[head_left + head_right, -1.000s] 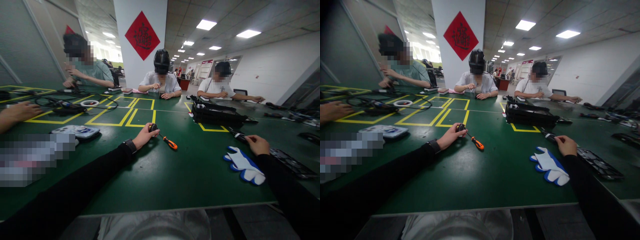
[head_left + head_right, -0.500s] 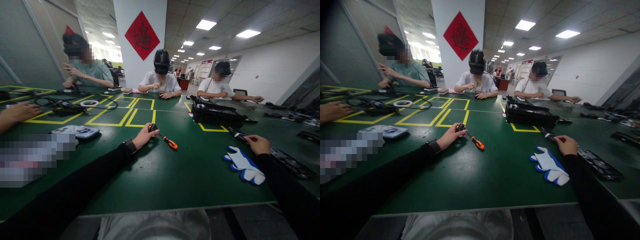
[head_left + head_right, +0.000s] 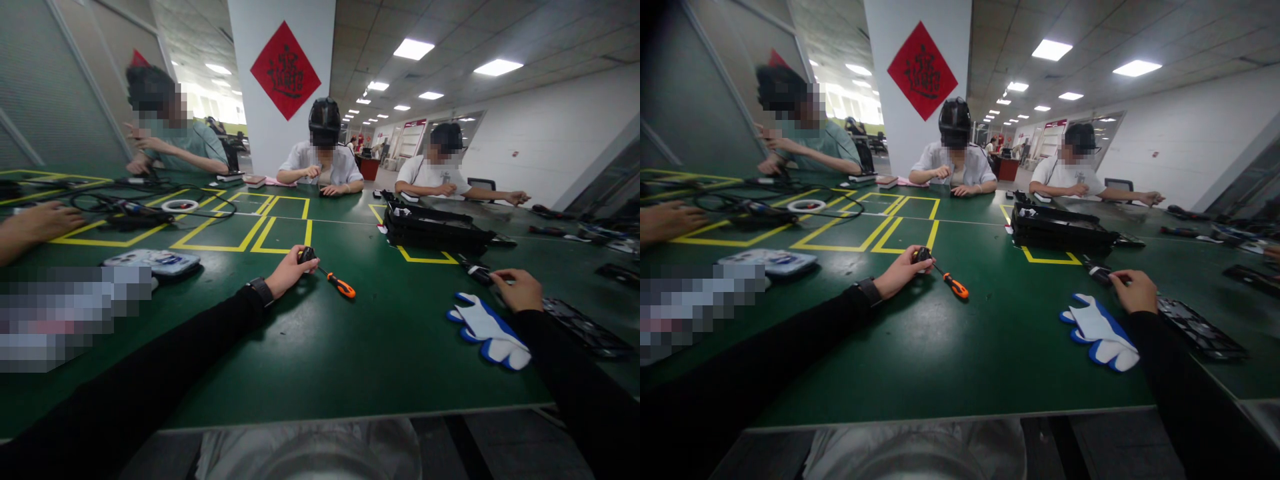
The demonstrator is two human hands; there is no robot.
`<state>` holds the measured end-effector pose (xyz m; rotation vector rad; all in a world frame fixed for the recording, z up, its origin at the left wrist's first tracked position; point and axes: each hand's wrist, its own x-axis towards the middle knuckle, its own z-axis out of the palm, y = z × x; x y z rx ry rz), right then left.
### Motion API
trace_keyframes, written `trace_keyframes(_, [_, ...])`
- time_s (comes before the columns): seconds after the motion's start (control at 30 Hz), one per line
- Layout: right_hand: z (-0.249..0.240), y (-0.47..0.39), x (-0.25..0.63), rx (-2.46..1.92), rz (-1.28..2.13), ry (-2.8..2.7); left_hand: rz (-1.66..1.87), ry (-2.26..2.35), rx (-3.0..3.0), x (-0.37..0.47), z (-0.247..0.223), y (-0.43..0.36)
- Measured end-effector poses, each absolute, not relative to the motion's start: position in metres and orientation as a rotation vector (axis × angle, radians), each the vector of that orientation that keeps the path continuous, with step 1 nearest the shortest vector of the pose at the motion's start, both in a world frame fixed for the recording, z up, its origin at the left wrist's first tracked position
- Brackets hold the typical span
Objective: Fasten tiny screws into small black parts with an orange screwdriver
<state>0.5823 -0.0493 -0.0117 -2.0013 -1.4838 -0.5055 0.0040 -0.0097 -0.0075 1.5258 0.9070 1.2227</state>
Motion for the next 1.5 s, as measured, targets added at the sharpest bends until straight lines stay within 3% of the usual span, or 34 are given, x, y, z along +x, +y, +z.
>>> trace_keyframes(0.5, [-0.006, -0.042, 0.560, -2.067, -0.484, -1.774, 1.198, 0.878, 1.437, 0.005, -0.003, -0.013])
trace_keyframes(0.67, [0.034, -0.047, 0.528, -1.901, -0.629, -1.663, 1.170, 0.826, 1.386, 0.006, -0.001, -0.011])
trace_keyframes(0.73, [0.068, -0.055, 0.495, -1.840, -0.519, -1.680, 1.146, 0.775, 1.329, 0.008, 0.000, -0.007])
trace_keyframes(0.87, [0.117, -0.081, 0.380, -1.666, 0.059, -2.139, 1.185, 0.720, 1.322, 0.012, -0.001, 0.005])
trace_keyframes(1.0, [0.080, -0.091, 0.253, -1.253, 0.141, -2.419, 1.228, 0.753, 1.320, 0.013, -0.005, 0.014])
trace_keyframes(1.1, [0.026, -0.072, 0.200, -1.276, 0.026, -2.346, 1.235, 0.776, 1.335, 0.011, -0.008, 0.015])
trace_keyframes(1.23, [-0.006, -0.043, 0.195, -1.421, 0.115, -2.170, 1.266, 0.815, 1.399, 0.008, -0.012, 0.014])
trace_keyframes(1.5, [0.009, -0.044, 0.210, -1.121, 0.303, -2.157, 1.273, 0.841, 1.455, 0.008, -0.014, 0.014])
